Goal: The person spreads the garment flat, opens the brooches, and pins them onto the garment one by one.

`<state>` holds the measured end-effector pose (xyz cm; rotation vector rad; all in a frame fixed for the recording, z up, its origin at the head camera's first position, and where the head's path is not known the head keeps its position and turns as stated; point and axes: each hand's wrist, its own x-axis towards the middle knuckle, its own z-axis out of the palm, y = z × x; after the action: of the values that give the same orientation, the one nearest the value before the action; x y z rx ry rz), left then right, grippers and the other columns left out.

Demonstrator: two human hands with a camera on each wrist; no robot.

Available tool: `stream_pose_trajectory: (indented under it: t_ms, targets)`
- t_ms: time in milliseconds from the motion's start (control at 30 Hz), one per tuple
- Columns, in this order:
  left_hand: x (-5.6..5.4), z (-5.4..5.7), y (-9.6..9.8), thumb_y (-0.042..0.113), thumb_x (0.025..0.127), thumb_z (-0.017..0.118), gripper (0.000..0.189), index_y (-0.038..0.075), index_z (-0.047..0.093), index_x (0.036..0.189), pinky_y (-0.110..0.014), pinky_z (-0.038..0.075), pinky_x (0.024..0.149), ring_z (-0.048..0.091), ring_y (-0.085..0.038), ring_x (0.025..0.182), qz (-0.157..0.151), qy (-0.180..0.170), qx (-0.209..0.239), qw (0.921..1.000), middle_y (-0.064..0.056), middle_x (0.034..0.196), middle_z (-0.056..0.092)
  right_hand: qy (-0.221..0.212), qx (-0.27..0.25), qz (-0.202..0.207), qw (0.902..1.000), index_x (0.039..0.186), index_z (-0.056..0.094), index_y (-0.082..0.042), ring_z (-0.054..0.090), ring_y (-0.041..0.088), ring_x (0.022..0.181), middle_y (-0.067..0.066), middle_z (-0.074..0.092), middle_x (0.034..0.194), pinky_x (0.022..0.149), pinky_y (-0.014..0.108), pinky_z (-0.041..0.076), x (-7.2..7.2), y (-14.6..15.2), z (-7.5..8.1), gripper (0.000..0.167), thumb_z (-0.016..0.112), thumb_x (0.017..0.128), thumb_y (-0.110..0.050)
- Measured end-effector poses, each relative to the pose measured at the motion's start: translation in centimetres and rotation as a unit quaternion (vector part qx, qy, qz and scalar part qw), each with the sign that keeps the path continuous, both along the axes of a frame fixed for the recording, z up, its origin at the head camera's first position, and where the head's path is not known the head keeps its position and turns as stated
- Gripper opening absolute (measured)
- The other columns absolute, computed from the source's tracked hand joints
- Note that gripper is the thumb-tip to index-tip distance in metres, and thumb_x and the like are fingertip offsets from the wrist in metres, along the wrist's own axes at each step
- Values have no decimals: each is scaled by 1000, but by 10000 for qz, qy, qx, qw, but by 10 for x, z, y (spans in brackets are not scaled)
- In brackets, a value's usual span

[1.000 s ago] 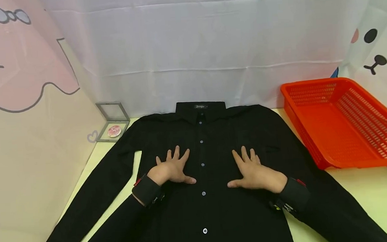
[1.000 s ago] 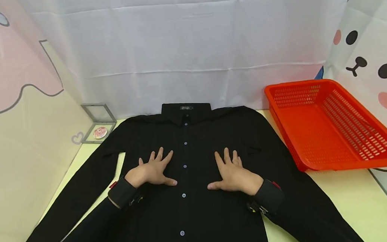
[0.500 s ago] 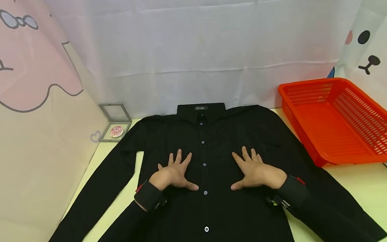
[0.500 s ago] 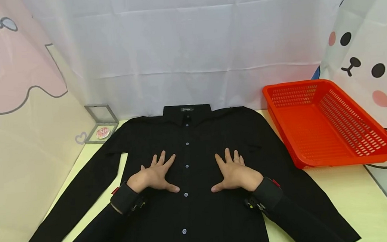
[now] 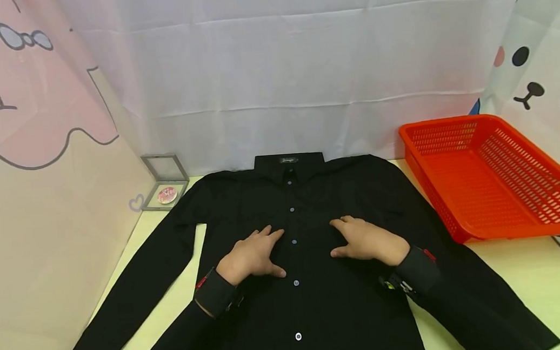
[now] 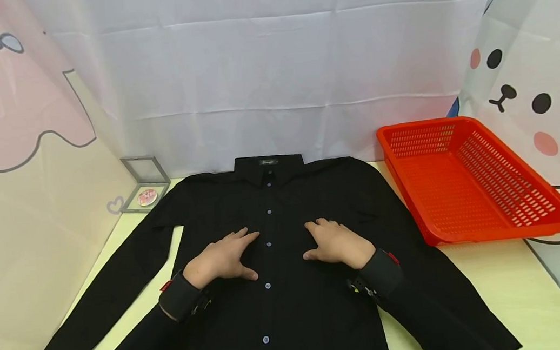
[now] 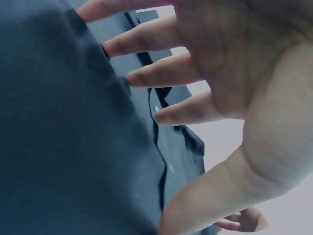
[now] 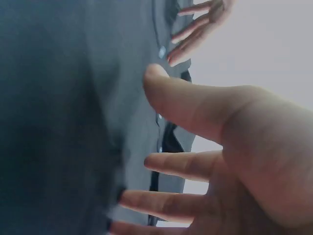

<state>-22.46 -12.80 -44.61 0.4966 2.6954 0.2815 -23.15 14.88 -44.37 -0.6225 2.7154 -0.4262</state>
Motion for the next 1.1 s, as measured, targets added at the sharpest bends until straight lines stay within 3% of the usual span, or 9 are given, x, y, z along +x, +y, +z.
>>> stream_pose_trajectory:
  t_ms: [100, 267, 367, 467, 633, 767, 933, 1100]
  targets:
    - [-4, 2, 2, 48, 81, 87, 91, 18, 46, 156, -62, 47, 106, 48, -36, 144, 2, 272, 138, 9995, -12, 162, 43, 138, -196, 54, 9997, 145, 52, 4, 60, 39, 123, 27, 58, 140, 104, 54, 51, -15, -3, 6, 63, 73, 97, -32]
    - [-18, 3, 7, 44, 90, 80, 68, 15, 57, 148, -46, 59, 82, 69, -30, 108, 149, 697, 447, 9965, -12, 139, 65, 252, -598, 117, 9978, 140, 57, 4, 68, 28, 96, 20, 68, 118, 86, 44, 57, -45, -11, 11, 51, 69, 101, -26]
    - [-34, 7, 8, 39, 95, 76, 55, 14, 62, 142, -38, 57, 67, 71, -26, 86, 266, 997, 614, 9928, -13, 128, 70, 331, -798, 90, 9962, 136, 59, 5, 66, 23, 83, 16, 68, 104, 76, 39, 56, -64, -15, 13, 45, 68, 101, -24]
    - [-57, 14, 5, 37, 97, 73, 50, 13, 64, 140, -35, 55, 64, 69, -23, 80, 382, 1169, 712, 9898, -12, 124, 71, 341, -989, -102, 9945, 135, 61, 5, 68, 26, 86, 18, 69, 107, 77, 39, 57, -83, -16, 16, 42, 65, 103, -23]
    - [-97, 24, -7, 36, 101, 68, 51, 11, 59, 144, -39, 57, 69, 71, -29, 91, 749, 1099, 926, 9868, -16, 126, 69, 406, -1235, -639, 9895, 135, 61, 5, 68, 37, 107, 26, 66, 125, 89, 46, 58, -110, -10, 19, 40, 60, 106, -22]
    - [-123, 23, -22, 35, 102, 65, 57, 9, 51, 151, -44, 57, 74, 69, -37, 102, 1081, 964, 876, 9856, -21, 134, 64, 652, -1476, -991, 9819, 133, 63, 6, 68, 38, 104, 27, 67, 123, 87, 46, 58, -127, -3, 15, 36, 58, 106, -18]
    - [-140, 14, -32, 32, 103, 64, 67, 7, 37, 159, -56, 54, 95, 59, -46, 124, 1191, 846, 980, 9844, -25, 154, 48, 830, -1823, -1338, 9706, 138, 59, 6, 66, 39, 103, 28, 65, 124, 86, 47, 56, -141, -1, 8, 37, 54, 107, -15]
    - [-153, 10, -27, 31, 103, 65, 78, 2, 23, 163, -58, 45, 110, 45, -48, 141, 1107, 586, 1338, 9831, -28, 161, 35, 616, -2301, -1734, 9556, 147, 49, 9, 63, 39, 95, 28, 64, 110, 83, 45, 50, -151, -3, 4, 46, 52, 108, -15]
